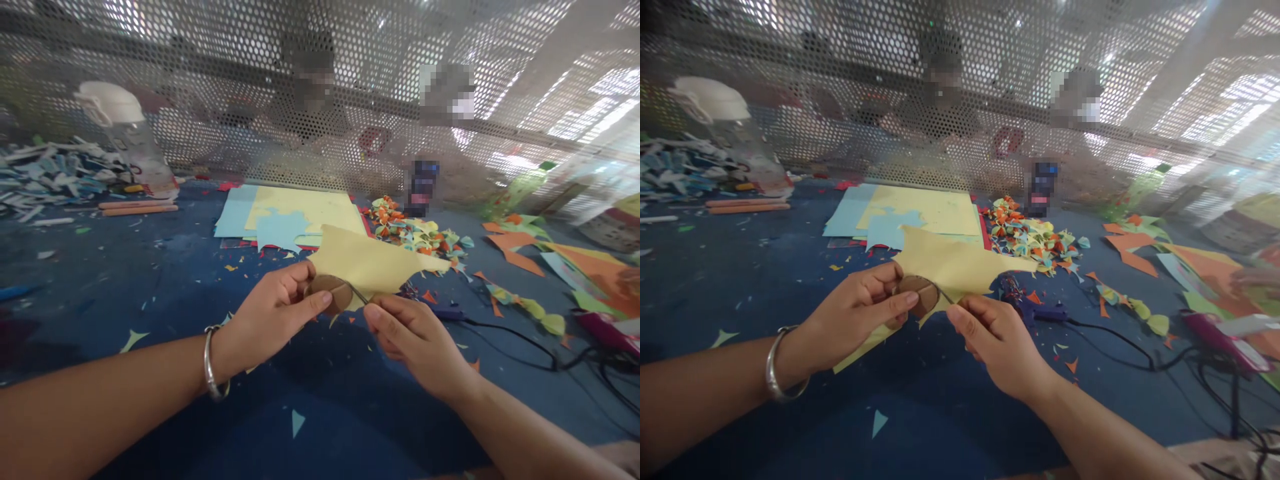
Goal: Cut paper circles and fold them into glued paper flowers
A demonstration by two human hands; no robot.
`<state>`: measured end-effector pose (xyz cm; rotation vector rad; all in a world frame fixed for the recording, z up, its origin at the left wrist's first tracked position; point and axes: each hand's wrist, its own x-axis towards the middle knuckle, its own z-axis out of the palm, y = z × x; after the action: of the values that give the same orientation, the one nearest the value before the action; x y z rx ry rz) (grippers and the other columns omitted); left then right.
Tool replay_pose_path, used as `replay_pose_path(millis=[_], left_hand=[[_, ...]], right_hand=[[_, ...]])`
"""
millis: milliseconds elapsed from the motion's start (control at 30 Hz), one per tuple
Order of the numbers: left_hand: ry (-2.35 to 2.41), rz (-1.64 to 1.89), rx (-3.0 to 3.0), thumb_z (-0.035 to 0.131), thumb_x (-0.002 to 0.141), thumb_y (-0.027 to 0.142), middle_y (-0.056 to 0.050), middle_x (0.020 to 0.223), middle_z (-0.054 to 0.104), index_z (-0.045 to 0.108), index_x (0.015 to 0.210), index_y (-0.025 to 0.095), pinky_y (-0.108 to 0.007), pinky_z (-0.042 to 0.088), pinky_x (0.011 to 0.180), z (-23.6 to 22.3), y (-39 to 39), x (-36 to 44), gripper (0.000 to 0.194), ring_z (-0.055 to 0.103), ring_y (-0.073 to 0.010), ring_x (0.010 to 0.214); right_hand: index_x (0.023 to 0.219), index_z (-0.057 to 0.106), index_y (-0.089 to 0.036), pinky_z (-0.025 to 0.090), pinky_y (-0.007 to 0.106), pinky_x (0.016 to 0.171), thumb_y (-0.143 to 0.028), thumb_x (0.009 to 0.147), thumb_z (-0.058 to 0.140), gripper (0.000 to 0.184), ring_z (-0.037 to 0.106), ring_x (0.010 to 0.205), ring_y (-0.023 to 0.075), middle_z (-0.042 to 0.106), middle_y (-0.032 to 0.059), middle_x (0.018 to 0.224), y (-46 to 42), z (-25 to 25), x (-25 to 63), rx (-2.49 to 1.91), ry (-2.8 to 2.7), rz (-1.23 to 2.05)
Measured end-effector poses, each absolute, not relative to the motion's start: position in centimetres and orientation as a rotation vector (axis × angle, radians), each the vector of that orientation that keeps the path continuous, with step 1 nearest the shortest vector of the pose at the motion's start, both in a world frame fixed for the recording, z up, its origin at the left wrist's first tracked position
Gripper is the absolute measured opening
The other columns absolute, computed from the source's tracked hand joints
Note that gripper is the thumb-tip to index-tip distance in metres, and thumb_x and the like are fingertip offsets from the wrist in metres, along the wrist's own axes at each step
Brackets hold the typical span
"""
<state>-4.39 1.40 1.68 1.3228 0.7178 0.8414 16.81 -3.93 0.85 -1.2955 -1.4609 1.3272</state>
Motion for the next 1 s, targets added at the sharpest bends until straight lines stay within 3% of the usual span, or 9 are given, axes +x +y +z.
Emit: replay_pose_path(millis=[167, 300, 533, 733, 1000], left_hand=[[0.623, 0.821, 1.163, 0.072, 0.088, 0.023, 0.005, 0.07, 0.064, 0.06, 0.093, 0.014, -0.014, 0.033, 0.048, 1.5, 1.29, -4.28, 0.016, 0.047, -0.0022, 0.052], [0.62, 0.83, 1.175, 0.069, 0.088, 0.019, 0.002, 0.074, 0.068, 0.06, 0.092, 0.013, -0.014, 0.039, 0.052, 1.68, 1.31, -4.26, 0.011, 0.054, -0.0032, 0.058], [0.699, 0.758, 1.367, 0.062, 0.093, 0.026, -0.005, 0.09, 0.07, 0.059, 0.099, 0.015, -0.022, 0.055, 0.06, 1.59, 1.31, -4.58, 0.013, 0.069, -0.0152, 0.08], [0.671, 0.812, 1.467, 0.056, 0.097, 0.025, -0.001, 0.082, 0.068, 0.051, 0.101, 0.017, -0.02, 0.049, 0.057, 1.19, 1.29, -4.62, 0.01, 0.063, -0.0097, 0.069], [0.647, 0.849, 1.392, 0.056, 0.095, 0.023, 0.0, 0.085, 0.068, 0.036, 0.112, 0.022, -0.021, 0.045, 0.056, 1.02, 1.09, -4.36, 0.026, 0.064, -0.0113, 0.072]], right_hand=[[0.07, 0.047, -0.019, 0.02, 0.02, 0.042, -0.056, 0.095, 0.056, 0.045, 0.024, 0.047, 0.0054, 0.028, -0.0093, 0.056, -3.89, 0.95, 17.1, -1.334, -1.549, 1.243], [0.07, 0.046, -0.02, 0.021, 0.022, 0.042, -0.055, 0.096, 0.054, 0.045, 0.024, 0.048, 0.0064, 0.031, -0.008, 0.057, -3.98, 0.92, 17.33, -1.362, -1.627, 1.167], [0.068, 0.043, -0.021, 0.026, 0.024, 0.046, -0.054, 0.098, 0.051, 0.045, 0.029, 0.05, 0.0084, 0.033, -0.006, 0.06, -3.91, 1.54, 17.4, -1.392, -1.772, 1.056], [0.067, 0.042, -0.021, 0.026, 0.025, 0.048, -0.054, 0.099, 0.049, 0.046, 0.03, 0.052, 0.0088, 0.034, -0.0057, 0.06, -3.73, 1.63, 17.46, -1.417, -1.834, 0.986], [0.067, 0.044, -0.021, 0.025, 0.025, 0.047, -0.052, 0.099, 0.05, 0.044, 0.029, 0.051, 0.0089, 0.034, -0.0055, 0.059, -3.73, 1.68, 17.37, -1.384, -1.822, 1.0]])
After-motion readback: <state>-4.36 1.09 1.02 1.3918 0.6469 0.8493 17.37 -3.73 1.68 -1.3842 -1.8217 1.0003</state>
